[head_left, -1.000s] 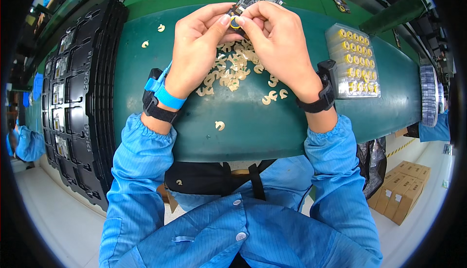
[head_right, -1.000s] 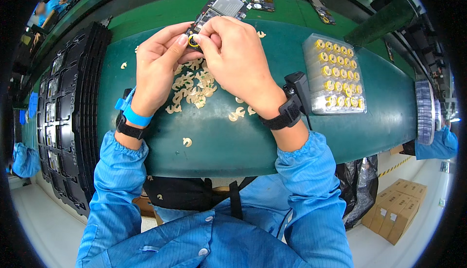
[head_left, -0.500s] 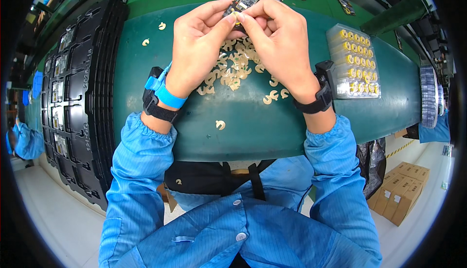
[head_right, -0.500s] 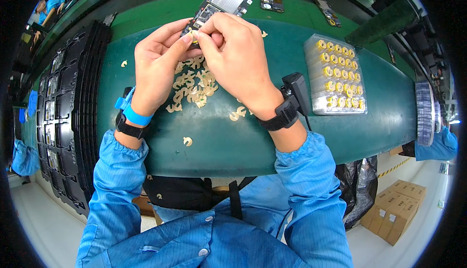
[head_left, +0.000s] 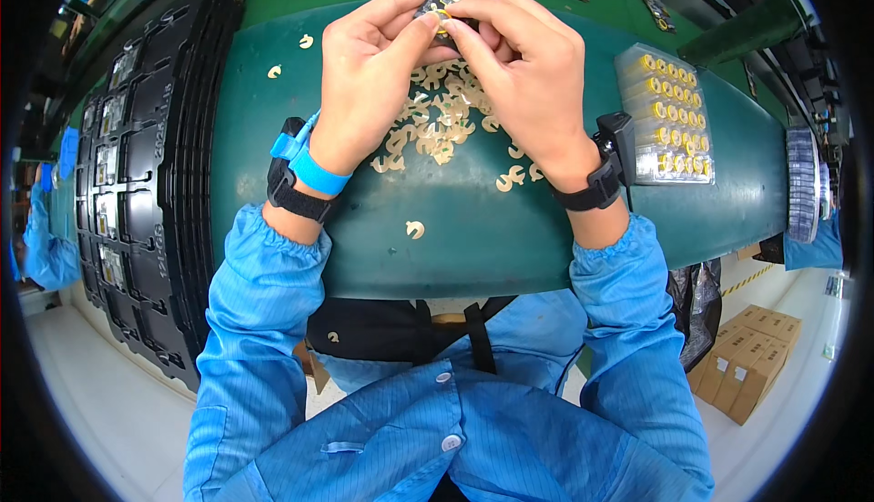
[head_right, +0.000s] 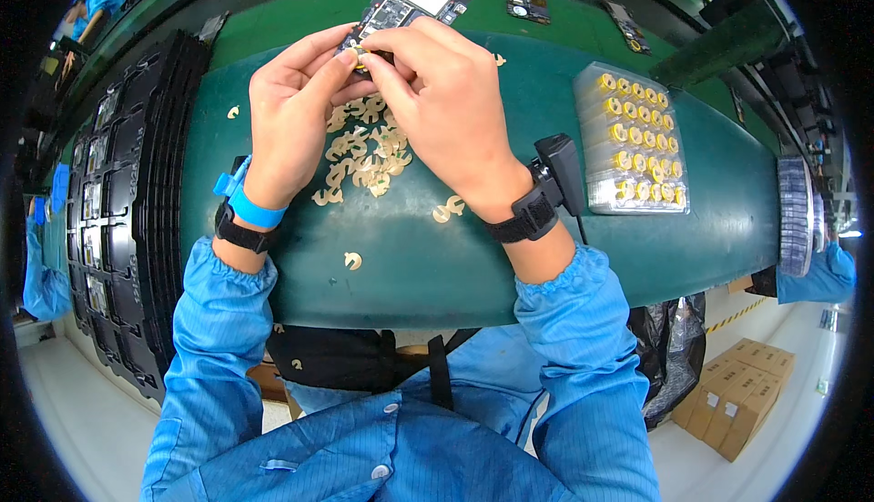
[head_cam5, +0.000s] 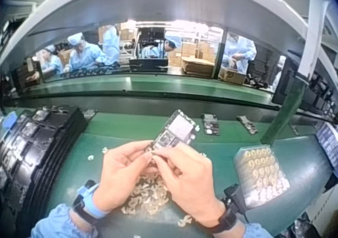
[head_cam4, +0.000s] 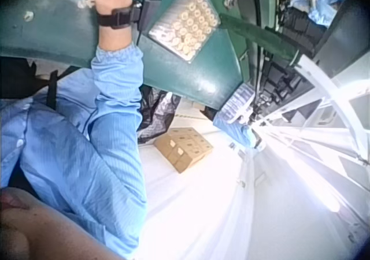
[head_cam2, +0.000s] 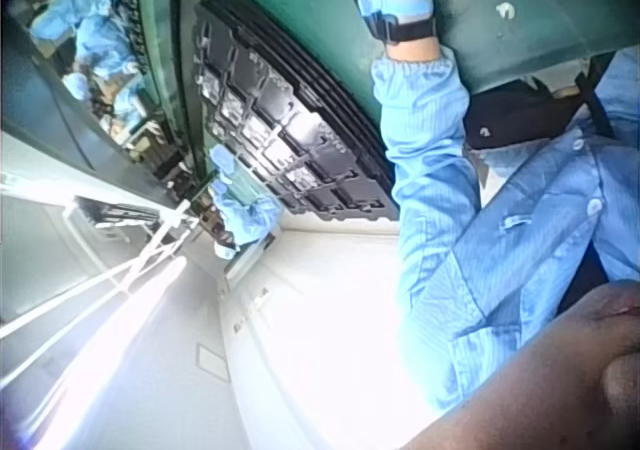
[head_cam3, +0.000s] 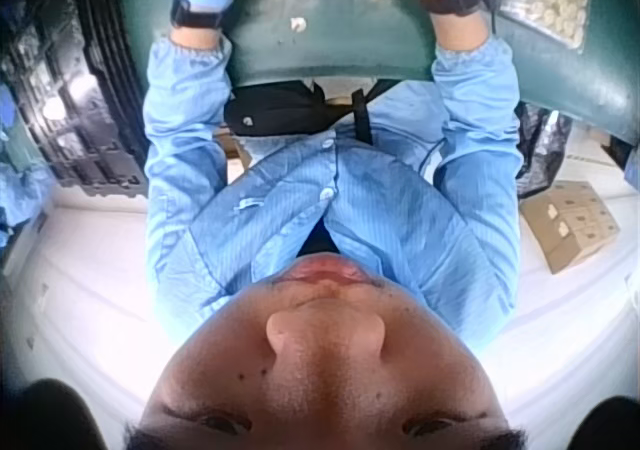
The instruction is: Manually assemble small electronic components onto circuit boards on an assembly line.
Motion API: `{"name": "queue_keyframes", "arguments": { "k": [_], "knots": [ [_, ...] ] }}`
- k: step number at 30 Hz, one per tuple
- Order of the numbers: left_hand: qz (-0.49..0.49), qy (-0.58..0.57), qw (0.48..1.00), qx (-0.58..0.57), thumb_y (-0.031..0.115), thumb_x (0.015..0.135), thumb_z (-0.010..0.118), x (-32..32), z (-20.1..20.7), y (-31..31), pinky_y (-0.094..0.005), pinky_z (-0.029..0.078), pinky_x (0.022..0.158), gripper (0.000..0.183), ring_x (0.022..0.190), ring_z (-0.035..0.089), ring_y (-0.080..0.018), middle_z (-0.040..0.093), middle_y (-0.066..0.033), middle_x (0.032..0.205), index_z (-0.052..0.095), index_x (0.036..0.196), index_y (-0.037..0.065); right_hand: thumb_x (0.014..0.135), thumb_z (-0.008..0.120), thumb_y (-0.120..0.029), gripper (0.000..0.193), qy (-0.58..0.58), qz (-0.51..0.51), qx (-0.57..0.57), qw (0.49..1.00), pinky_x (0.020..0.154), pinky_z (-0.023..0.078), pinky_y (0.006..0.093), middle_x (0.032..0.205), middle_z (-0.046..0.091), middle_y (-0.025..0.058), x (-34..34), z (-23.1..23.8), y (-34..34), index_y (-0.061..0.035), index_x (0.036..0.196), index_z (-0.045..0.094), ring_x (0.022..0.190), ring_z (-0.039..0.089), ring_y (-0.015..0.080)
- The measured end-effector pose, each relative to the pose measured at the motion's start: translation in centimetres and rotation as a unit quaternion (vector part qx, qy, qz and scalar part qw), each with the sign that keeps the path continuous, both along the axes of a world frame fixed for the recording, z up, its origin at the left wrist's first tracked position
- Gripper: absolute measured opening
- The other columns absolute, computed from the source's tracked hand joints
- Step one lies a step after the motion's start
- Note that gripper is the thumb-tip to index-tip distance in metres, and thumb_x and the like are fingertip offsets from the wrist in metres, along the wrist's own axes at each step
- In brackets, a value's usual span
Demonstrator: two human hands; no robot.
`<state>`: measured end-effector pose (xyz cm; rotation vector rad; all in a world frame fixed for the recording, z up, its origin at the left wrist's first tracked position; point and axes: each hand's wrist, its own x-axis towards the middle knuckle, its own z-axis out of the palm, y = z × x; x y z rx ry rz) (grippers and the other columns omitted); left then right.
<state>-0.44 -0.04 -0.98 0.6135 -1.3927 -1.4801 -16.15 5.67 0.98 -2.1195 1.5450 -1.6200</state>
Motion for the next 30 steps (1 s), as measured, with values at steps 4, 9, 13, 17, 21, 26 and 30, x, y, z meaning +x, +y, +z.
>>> {"name": "queue_keyframes", "arguments": {
  "k": [4,9,13,17,21,26,30],
  "knots": [
    [-0.002,0.009,1.0,-0.003,0.003,0.103,0.059,-0.15,-0.01,0.04,-0.0315,0.062,0.092,0.033,0.104,0.073,-0.0199,0.072,-0.0178,0.119,0.06,0.133,-0.011,0.088,0.075,-0.005,0.014,0.013,0.006,0.001,1.0,0.055,0.05,0.0312,0.08,0.067,0.0091,-0.37,-0.07,0.03,-0.0013,0.101,0.076,0.061,0.063,0.0185],
    [-0.003,0.037,0.999,-0.011,0.003,0.101,0.061,-0.19,0.08,-0.02,-0.0288,0.064,0.086,0.033,0.098,0.073,-0.018,0.073,-0.0175,0.114,0.061,0.131,-0.011,0.087,0.072,-0.003,0.014,0.019,0.022,0.001,1.0,0.054,0.05,0.0308,0.08,0.068,0.0094,-0.4,0.17,0.08,-0.0007,0.1,0.076,0.06,0.064,0.0193],
    [-0.002,0.042,0.999,-0.004,0.003,0.101,0.062,-0.19,-0.19,-0.16,-0.0286,0.064,0.085,0.032,0.098,0.073,-0.0179,0.074,-0.0172,0.113,0.062,0.13,-0.011,0.087,0.071,-0.002,0.014,0.018,0.027,0.005,0.999,0.054,0.05,0.0313,0.08,0.068,0.0096,-0.5,-0.07,-0.04,-0.0007,0.1,0.076,0.06,0.064,0.0195],
    [0.002,0.04,0.999,-0.003,0.003,0.101,0.062,-0.18,-0.1,-0.1,-0.0286,0.064,0.085,0.032,0.096,0.074,-0.018,0.074,-0.0173,0.113,0.061,0.129,-0.012,0.087,0.071,-0.002,0.014,0.022,0.027,0.001,0.999,0.054,0.05,0.0317,0.08,0.068,0.0096,-0.5,0.02,0.02,-0.0011,0.1,0.075,0.06,0.064,0.0201],
    [-0.002,0.051,0.999,-0.006,0.003,0.101,0.063,-0.24,-0.08,-0.1,-0.0284,0.064,0.085,0.032,0.097,0.074,-0.0183,0.074,-0.0175,0.114,0.061,0.129,-0.012,0.087,0.071,-0.002,0.015,0.032,0.028,-0.009,0.999,0.055,0.05,0.0322,0.079,0.067,0.0096,-0.58,-0.01,-0.04,-0.0021,0.101,0.075,0.061,0.064,0.0212],
    [0.001,0.04,0.999,-0.002,0.002,0.101,0.063,-0.14,0.19,0.0,-0.0281,0.064,0.085,0.032,0.098,0.073,-0.0181,0.073,-0.0178,0.115,0.06,0.13,-0.012,0.087,0.071,-0.002,0.015,0.032,0.034,-0.004,0.999,0.056,0.05,0.0332,0.081,0.067,0.0104,-0.63,0.01,-0.11,-0.0022,0.101,0.075,0.062,0.064,0.0224],
    [-0.005,0.023,1.0,-0.004,0.002,0.102,0.061,-0.15,0.14,-0.01,-0.0323,0.063,0.091,0.029,0.104,0.073,-0.0202,0.072,-0.018,0.12,0.061,0.129,-0.01,0.088,0.07,-0.002,0.015,0.022,0.032,0.014,0.999,0.056,0.05,0.0334,0.083,0.068,0.0109,-0.69,0.02,0.04,-0.0023,0.102,0.075,0.062,0.064,0.023]
  ]
}}
